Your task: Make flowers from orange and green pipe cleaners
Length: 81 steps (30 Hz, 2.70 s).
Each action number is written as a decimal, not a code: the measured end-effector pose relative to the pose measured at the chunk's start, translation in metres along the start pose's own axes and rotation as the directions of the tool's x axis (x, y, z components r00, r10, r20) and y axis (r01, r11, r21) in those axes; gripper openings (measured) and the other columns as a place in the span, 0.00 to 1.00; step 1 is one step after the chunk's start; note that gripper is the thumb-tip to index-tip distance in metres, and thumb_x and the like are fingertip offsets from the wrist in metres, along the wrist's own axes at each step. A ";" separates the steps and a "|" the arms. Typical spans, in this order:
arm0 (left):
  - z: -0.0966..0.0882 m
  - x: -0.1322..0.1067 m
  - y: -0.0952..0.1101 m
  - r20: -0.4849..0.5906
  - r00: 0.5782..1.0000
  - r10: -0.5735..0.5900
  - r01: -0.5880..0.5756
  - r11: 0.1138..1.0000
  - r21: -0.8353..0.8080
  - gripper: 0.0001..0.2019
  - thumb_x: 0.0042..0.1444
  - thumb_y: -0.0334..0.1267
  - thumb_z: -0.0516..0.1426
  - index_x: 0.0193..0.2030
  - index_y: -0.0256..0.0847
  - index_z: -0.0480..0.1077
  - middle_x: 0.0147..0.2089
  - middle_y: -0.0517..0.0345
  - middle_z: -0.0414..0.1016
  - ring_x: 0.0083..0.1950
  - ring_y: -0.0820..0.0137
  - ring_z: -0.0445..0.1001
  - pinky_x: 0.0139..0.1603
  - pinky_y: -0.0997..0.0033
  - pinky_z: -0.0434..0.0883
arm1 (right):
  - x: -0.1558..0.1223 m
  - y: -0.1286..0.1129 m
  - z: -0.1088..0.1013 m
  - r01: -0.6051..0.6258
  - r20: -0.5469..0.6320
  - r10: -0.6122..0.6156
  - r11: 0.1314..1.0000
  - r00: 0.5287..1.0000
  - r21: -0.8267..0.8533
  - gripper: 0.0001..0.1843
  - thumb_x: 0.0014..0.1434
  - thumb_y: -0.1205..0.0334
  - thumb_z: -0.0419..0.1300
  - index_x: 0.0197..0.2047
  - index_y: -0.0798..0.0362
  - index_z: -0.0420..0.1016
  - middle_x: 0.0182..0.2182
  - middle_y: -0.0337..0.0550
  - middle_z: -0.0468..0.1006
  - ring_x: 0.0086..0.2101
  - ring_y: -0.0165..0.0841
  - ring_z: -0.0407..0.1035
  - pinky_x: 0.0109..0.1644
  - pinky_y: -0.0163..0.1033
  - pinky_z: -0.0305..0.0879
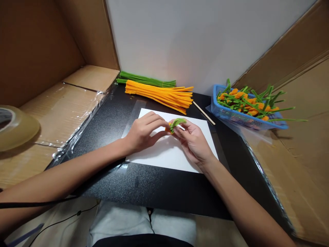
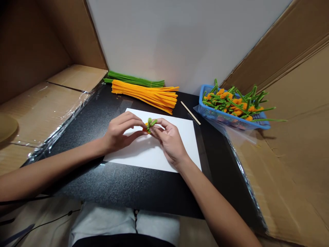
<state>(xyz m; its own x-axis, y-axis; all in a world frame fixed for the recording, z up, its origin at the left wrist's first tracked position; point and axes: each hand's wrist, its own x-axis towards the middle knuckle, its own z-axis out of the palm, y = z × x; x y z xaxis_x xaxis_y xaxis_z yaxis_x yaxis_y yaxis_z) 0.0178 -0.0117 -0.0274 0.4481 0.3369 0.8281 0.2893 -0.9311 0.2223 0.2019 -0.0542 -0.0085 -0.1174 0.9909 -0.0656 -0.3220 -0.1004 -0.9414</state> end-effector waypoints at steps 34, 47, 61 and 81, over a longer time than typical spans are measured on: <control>0.002 0.000 0.013 0.117 0.967 -0.226 0.254 0.868 -0.427 0.11 0.63 0.44 0.62 0.41 0.39 0.69 0.39 0.55 0.74 0.38 0.73 0.75 0.37 0.75 0.78 | -0.003 -0.010 0.000 -0.022 0.060 0.023 1.000 0.998 -0.007 0.13 0.43 0.56 0.79 0.27 0.49 0.81 0.31 0.37 0.76 0.32 0.30 0.67 0.41 0.41 0.66; -0.001 -0.001 0.018 0.069 0.969 -0.236 0.239 0.837 -0.492 0.11 0.57 0.38 0.67 0.43 0.37 0.73 0.39 0.54 0.76 0.39 0.73 0.77 0.38 0.76 0.81 | -0.004 0.003 0.002 0.122 0.127 -0.114 0.991 0.985 -0.053 0.18 0.52 0.51 0.74 0.26 0.52 0.74 0.26 0.36 0.68 0.30 0.29 0.62 0.35 0.38 0.60; 0.004 -0.002 0.021 0.061 0.895 -0.442 0.368 0.654 -0.661 0.16 0.49 0.41 0.72 0.38 0.35 0.75 0.37 0.55 0.78 0.37 0.71 0.80 0.39 0.72 0.84 | -0.009 0.003 0.013 0.072 0.139 -0.086 0.992 0.987 0.103 0.17 0.52 0.50 0.74 0.30 0.51 0.74 0.28 0.37 0.67 0.29 0.29 0.60 0.30 0.35 0.60; -0.011 0.014 0.018 0.255 0.886 -0.387 0.453 0.605 -0.654 0.14 0.50 0.42 0.71 0.36 0.35 0.76 0.37 0.52 0.80 0.35 0.70 0.81 0.37 0.71 0.84 | -0.001 -0.013 -0.011 0.135 0.184 -0.099 0.972 0.978 -0.193 0.16 0.48 0.47 0.75 0.30 0.50 0.81 0.28 0.38 0.75 0.29 0.30 0.65 0.36 0.38 0.64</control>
<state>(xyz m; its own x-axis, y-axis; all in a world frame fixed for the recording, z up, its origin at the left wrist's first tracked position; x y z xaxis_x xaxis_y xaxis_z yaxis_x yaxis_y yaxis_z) 0.0198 -0.0252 -0.0060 0.5005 0.6949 0.5163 -0.1754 -0.5026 0.8465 0.2165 -0.0527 0.0002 -0.2558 0.9625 0.0903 -0.1472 0.0535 -0.9877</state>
